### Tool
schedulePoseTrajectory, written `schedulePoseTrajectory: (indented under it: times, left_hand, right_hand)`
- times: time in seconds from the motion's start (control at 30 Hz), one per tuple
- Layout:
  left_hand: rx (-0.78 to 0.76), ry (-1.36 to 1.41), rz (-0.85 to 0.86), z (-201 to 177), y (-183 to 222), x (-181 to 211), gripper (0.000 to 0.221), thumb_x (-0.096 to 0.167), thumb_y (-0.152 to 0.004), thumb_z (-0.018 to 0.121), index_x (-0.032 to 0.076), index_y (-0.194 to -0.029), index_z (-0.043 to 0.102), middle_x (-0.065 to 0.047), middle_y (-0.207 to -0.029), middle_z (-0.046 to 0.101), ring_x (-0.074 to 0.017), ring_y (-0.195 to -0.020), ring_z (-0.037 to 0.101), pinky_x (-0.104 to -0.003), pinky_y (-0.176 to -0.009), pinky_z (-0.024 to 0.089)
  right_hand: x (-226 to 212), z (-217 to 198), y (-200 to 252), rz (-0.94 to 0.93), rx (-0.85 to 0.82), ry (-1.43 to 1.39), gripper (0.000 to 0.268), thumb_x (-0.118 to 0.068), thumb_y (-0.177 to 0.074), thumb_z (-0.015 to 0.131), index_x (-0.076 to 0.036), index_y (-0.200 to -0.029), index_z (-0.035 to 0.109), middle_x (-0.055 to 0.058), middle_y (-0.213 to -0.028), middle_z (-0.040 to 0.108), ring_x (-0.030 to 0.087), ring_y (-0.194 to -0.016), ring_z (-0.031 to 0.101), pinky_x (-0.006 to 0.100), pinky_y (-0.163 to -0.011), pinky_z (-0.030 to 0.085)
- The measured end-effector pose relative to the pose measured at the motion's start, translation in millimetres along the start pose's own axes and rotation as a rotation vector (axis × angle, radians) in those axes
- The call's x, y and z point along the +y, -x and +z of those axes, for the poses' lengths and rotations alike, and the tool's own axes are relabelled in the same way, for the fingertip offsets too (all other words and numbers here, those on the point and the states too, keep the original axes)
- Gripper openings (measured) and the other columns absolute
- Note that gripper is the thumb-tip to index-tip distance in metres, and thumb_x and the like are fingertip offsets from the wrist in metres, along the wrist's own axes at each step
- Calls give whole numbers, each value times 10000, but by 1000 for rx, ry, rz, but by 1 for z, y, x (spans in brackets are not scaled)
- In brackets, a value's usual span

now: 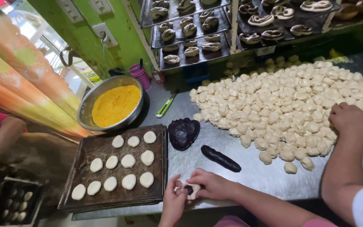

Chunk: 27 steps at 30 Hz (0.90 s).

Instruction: Preparing pastries by shaping dough balls, arranging them on a tray, applying egg wash, and scoring the tops before baking

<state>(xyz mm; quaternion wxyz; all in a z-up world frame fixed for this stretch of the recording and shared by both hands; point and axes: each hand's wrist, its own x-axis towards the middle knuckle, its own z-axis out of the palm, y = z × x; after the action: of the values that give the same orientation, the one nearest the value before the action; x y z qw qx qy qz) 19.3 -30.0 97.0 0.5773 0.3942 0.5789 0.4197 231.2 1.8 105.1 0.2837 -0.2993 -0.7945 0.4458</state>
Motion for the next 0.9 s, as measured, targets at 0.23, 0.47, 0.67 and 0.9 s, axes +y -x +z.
schedulePoseTrajectory:
  times: [0.23, 0.47, 0.67, 0.9]
  left_hand:
    - [-370, -403, 302, -23, 7, 4, 410, 84, -759, 841, 159, -1161, 835, 14, -1102, 605, -85, -817, 634, -201, -722, 517]
    - [-467, -606, 641, -19, -54, -36, 97, 169, -868, 732, 75, -848, 749, -100, -923, 646, -274, -861, 673, -382, -805, 520]
    - [-550, -1384, 792, -5, -70, -57, 140, 126, -919, 623, 68, -922, 751, -89, -982, 622, -352, -836, 726, -425, -679, 631]
    - [-387, -889, 537, -18, -90, -92, 271, 298, -956, 697, 58, -1070, 754, -171, -928, 614, -440, -922, 678, -535, -770, 581]
  right_hand:
    - [-3, 14, 15, 112, 161, -18, 326, -373, -815, 856, -204, -1088, 797, 10, -903, 666, 150, -838, 645, 287, -764, 479]
    - [4, 31, 1, 123, 221, 246, 32, -147, -840, 735, -128, -816, 726, 25, -826, 643, 189, -782, 648, 315, -728, 497]
    - [69, 71, 12, 296, 163, 790, 66, -192, -842, 681, -157, -787, 691, 56, -854, 648, 287, -800, 682, 403, -714, 570]
    - [55, 82, 23, 681, 389, 467, 253, -385, -985, 688, -169, -1092, 766, 84, -998, 713, 313, -1060, 687, 447, -916, 555]
